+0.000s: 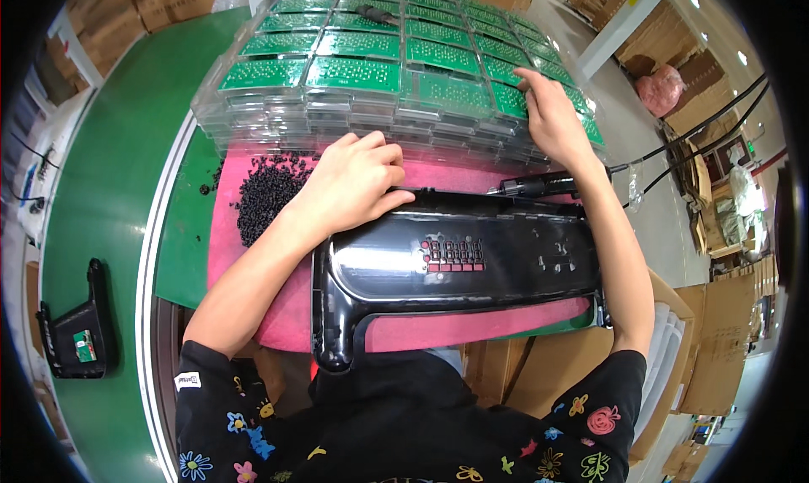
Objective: Installing circuit boards into plastic housings and securing them with screws using an electric screwdriver.
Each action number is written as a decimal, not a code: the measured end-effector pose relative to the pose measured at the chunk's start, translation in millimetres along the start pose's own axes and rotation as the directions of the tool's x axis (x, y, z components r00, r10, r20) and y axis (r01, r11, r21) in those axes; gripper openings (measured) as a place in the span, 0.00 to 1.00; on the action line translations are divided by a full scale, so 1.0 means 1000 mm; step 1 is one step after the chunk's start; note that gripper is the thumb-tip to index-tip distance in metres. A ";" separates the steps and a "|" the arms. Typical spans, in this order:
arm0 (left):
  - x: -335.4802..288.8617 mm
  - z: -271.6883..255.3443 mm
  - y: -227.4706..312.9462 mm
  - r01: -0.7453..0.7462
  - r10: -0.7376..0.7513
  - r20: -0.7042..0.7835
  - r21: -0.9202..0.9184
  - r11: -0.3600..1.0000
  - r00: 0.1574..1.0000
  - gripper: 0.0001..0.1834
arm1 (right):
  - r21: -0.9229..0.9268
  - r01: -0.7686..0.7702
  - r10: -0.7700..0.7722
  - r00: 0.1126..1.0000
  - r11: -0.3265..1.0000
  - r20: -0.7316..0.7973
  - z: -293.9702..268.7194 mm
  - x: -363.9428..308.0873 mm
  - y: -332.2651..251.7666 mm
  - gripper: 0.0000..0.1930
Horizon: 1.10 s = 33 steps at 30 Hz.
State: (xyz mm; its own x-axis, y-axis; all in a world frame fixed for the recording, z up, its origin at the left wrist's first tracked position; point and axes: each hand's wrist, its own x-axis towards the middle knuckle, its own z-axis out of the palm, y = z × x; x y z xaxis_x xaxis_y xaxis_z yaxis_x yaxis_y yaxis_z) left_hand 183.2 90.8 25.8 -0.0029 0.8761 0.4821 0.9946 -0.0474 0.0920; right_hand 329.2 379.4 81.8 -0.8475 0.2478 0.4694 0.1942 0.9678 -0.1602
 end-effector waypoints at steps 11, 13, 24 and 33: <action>0.000 -0.017 0.007 0.103 -0.148 -0.193 -0.228 0.968 0.970 0.10 | -0.047 0.104 -0.111 0.976 0.993 -0.187 -0.043 -0.015 -0.024 0.06; -0.002 -0.023 0.009 0.106 -0.188 -0.242 -0.315 0.943 0.952 0.18 | -0.191 0.272 -0.322 0.890 0.943 -0.323 -0.050 -0.027 -0.059 0.07; -0.009 -0.038 0.045 0.344 -0.326 0.228 -0.866 0.363 0.918 0.37 | -0.401 0.534 -0.652 0.710 0.744 -0.264 -0.047 -0.083 -0.132 0.15; -0.006 -0.032 0.038 -0.114 0.097 -0.061 -0.652 0.750 0.993 0.36 | 0.590 -0.327 0.159 0.934 0.738 0.319 -0.058 -0.119 -0.092 0.16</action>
State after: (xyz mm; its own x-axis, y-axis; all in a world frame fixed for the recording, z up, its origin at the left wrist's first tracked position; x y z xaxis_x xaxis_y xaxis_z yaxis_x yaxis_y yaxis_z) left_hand 218.1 68.3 53.9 0.0876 0.8362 0.5413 0.6784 -0.4480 0.5823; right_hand 440.4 263.1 91.0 -0.9186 0.3710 0.1360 0.1290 0.6070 -0.7842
